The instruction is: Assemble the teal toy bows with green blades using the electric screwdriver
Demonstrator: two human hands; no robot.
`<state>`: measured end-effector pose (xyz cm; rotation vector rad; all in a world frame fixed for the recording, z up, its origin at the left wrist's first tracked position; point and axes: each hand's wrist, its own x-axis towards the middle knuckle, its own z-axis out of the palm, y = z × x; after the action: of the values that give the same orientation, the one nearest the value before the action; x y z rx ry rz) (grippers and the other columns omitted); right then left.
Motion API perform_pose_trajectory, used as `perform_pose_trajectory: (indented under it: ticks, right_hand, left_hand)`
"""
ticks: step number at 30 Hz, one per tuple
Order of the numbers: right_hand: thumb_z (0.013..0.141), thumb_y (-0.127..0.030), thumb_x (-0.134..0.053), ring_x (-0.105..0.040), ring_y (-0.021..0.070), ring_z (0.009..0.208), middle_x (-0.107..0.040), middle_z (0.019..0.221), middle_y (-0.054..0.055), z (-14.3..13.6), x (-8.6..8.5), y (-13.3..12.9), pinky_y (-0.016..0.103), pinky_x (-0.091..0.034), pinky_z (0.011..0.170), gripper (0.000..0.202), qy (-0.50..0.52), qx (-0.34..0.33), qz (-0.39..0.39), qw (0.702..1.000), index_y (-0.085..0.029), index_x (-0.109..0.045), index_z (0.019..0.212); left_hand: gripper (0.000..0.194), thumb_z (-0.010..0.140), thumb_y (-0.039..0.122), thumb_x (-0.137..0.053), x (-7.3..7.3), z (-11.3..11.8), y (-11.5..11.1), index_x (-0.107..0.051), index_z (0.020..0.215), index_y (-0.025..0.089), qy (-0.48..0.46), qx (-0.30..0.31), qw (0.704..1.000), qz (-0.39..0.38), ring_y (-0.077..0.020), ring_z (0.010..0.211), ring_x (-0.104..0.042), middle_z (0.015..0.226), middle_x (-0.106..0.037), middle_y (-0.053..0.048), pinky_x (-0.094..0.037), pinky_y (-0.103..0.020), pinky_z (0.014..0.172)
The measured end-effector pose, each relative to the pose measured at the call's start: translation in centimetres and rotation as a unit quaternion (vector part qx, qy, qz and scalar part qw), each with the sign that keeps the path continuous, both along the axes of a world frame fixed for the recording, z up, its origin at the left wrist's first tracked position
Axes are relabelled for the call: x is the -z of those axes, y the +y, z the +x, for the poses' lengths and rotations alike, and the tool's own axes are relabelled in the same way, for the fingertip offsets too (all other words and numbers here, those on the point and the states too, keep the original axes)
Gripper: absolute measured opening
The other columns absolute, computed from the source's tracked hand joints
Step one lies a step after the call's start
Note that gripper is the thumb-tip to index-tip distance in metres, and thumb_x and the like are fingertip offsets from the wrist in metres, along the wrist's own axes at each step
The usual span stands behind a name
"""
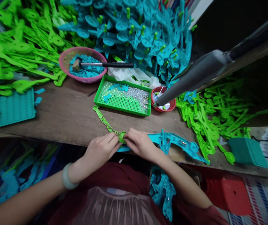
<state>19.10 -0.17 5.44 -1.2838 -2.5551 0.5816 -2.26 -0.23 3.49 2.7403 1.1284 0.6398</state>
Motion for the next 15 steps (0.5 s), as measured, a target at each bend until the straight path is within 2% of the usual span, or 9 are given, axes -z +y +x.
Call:
perform_pose_trajectory:
  ticks: [4,7,11,15]
  right_hand:
    - [0.103,-0.018,-0.046,-0.051,0.0167,0.072,-0.061,0.09,0.006,-0.1,-0.6,-0.7,0.031,-0.028,0.058,0.017,-0.116,-0.05,0.06,0.99,-0.017,-0.061,0.096]
    - [0.103,-0.018,-0.047,-0.051,0.0174,0.075,-0.058,0.093,0.007,0.9,-0.6,-1.0,0.03,-0.03,0.059,0.017,-0.129,-0.06,0.074,0.987,-0.017,-0.064,0.099]
    - [0.104,-0.02,-0.043,-0.052,0.0152,0.076,-0.056,0.098,0.007,2.3,-0.1,-0.7,0.027,-0.038,0.063,0.022,-0.019,0.006,0.018,1.0,-0.019,-0.066,0.104]
    - [0.103,-0.019,-0.045,-0.057,0.0148,0.083,-0.055,0.093,0.005,2.8,0.7,-0.2,0.025,-0.043,0.072,0.021,0.091,0.046,-0.038,0.994,-0.019,-0.066,0.101]
  left_hand:
    - [0.019,0.104,0.027,-0.048,-0.2,0.2,0.1,-0.064,0.107,0.017,0.015,-0.006,1.0,-0.005,-0.0167,0.072,-0.066,0.088,-0.066,-0.003,-0.046,-0.029,0.057]
    - [0.019,0.103,0.023,-0.048,-0.1,0.3,0.1,-0.065,0.11,0.016,0.042,0.01,0.999,0.016,-0.0199,0.08,-0.065,0.091,-0.066,-0.006,-0.05,-0.031,0.063]
    - [0.021,0.101,0.013,-0.047,0.0,0.3,0.4,-0.066,0.111,0.014,0.048,0.062,0.997,0.024,-0.0225,0.092,-0.064,0.109,-0.068,-0.01,-0.054,-0.034,0.074]
    - [0.02,0.103,0.019,-0.047,0.0,0.8,0.1,-0.066,0.105,0.013,0.0,0.064,0.998,-0.011,-0.0225,0.092,-0.063,0.105,-0.069,-0.009,-0.054,-0.035,0.077]
